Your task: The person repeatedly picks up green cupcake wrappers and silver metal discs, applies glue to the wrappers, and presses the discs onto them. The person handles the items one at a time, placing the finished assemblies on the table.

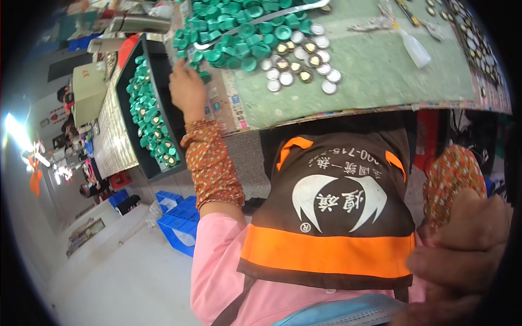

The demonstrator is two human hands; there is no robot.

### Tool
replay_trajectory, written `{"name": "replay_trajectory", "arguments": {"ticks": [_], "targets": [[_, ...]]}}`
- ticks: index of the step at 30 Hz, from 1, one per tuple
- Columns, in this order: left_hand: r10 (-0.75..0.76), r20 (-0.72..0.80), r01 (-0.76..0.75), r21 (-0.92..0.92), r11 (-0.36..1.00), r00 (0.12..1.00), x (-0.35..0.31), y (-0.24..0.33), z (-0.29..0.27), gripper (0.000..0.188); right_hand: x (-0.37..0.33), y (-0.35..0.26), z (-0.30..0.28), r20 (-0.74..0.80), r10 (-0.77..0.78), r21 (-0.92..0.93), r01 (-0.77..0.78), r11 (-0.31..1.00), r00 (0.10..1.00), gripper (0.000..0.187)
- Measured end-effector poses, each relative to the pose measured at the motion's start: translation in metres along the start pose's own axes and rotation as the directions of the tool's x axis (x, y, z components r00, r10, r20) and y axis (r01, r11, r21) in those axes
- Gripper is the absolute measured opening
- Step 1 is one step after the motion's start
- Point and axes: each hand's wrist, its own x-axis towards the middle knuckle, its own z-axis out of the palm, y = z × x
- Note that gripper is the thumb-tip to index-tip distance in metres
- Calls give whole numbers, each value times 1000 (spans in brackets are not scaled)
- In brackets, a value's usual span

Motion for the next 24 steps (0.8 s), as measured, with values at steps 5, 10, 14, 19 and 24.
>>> {"name": "replay_trajectory", "arguments": {"ticks": [5,10,14,19,24], "targets": [[-46,131,87,-320,943,990,3,-9,7,27,4,-19,-46,243,117,-37,-111,993,963,23],[-40,88,80,-514,854,995,-16,23,20,19,36,-12,20,-52,159,-66,-162,985,986,27],[-83,30,84,-608,789,996,-32,46,18,21,48,-3,12,89,179,-36,-177,984,980,28],[-110,65,122,-734,668,992,-34,45,17,23,4,-17,-8,-102,109,-132,-122,984,989,22],[-131,-207,-77,-765,639,970,-32,36,10,18,-11,-5,-9,-301,-229,-160,187,969,926,23]]}}
